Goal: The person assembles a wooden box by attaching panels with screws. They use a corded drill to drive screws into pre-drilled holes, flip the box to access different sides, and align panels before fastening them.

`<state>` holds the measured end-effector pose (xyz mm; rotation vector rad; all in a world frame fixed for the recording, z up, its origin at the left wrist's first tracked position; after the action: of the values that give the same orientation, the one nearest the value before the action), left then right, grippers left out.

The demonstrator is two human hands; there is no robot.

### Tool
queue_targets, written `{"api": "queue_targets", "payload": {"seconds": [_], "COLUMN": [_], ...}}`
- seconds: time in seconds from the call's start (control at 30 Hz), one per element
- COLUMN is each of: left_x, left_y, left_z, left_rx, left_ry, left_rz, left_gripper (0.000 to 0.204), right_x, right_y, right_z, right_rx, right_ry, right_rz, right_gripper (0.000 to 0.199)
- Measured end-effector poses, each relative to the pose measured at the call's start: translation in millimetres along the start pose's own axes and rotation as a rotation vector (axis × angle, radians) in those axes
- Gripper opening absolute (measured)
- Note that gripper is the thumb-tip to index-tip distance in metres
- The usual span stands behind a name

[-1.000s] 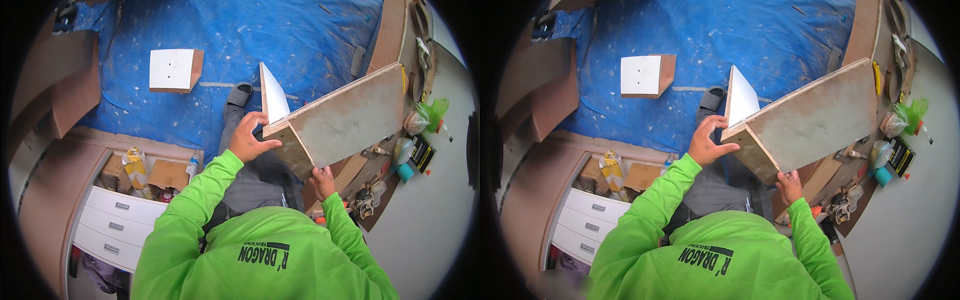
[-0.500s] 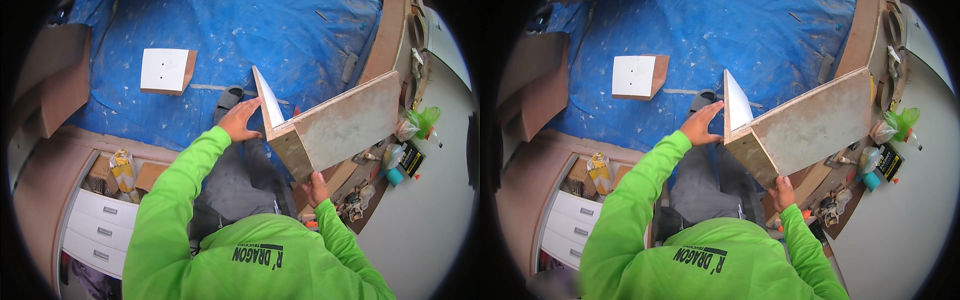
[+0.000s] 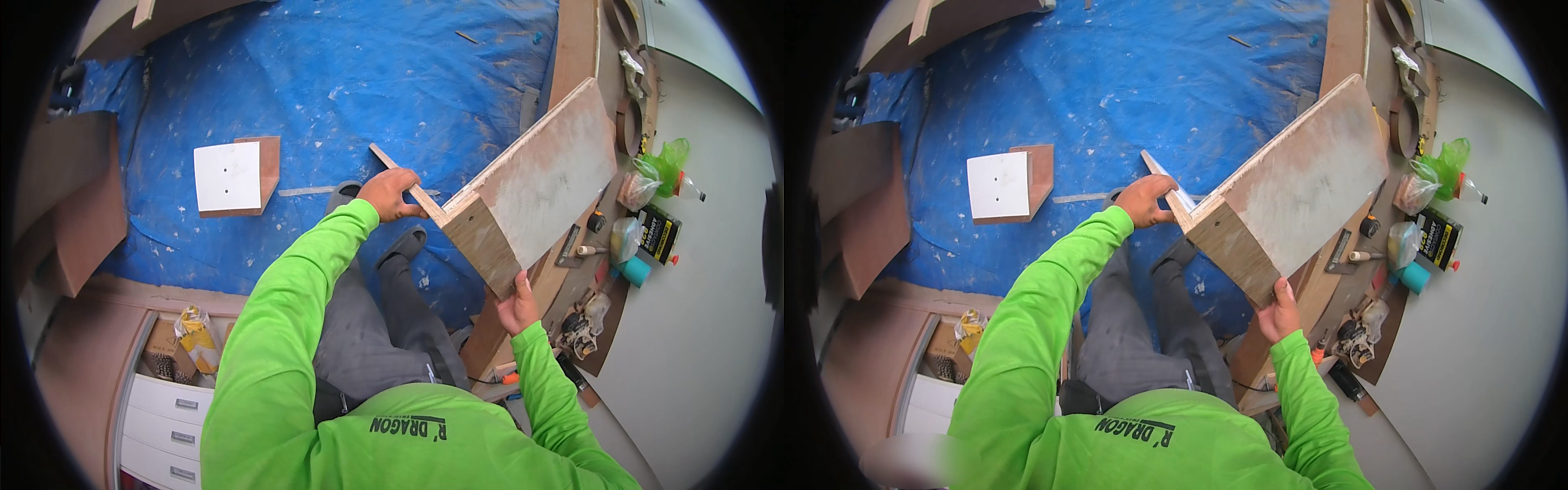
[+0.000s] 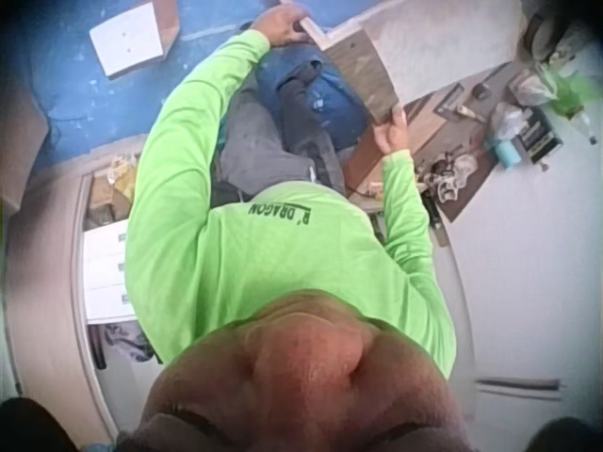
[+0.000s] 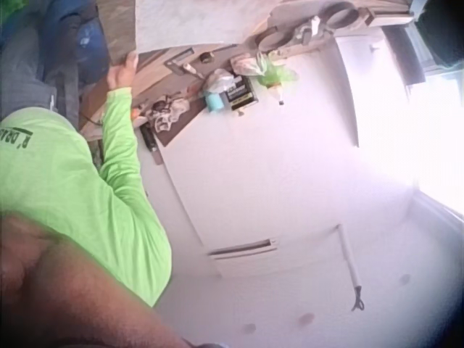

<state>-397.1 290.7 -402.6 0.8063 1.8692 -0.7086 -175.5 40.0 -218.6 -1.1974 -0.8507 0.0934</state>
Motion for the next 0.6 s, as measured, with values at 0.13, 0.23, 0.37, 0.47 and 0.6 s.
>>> {"api": "queue_targets", "payload": {"seconds": [0.13,0.23,0.37,0.47,0.6], "left_x": [-3,-11,-30,-68,-130], "left_y": [9,8,-6,-27,-63], "left_z": [0,-3,-11,-24,-56], "left_rx": [-0.017,-0.058,-0.116,-0.243,-0.507], "left_ry": [-0.004,-0.094,-0.173,-0.266,-0.131], "left_rz": [-0.055,-0.120,-0.154,-0.090,0.111], "left_gripper": [0.070,0.072,0.069,0.067,0.073], "right_x": [12,21,34,54,81], "right_y": [8,4,-13,-33,-59], "right_z": [-3,2,9,9,9], "right_rx": [-0.040,-0.031,-0.023,0.032,0.079], "right_ry": [0.022,0.061,0.111,0.174,0.225], "right_rz": [0.009,0.010,-0.015,-0.023,0.021], "right_gripper": [0.065,0.066,0.066,0.064,0.062]}}
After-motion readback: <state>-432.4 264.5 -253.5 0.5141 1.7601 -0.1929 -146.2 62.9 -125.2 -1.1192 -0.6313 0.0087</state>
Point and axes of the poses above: each hand's wrist, its own y-axis towards the middle knuckle, its own z-axis out of the palm, x = y × z, the point moved 5 cm from there along y, towards the middle knuckle, and after that the axes turned 5 degrees about y, right-handed, at the moved point
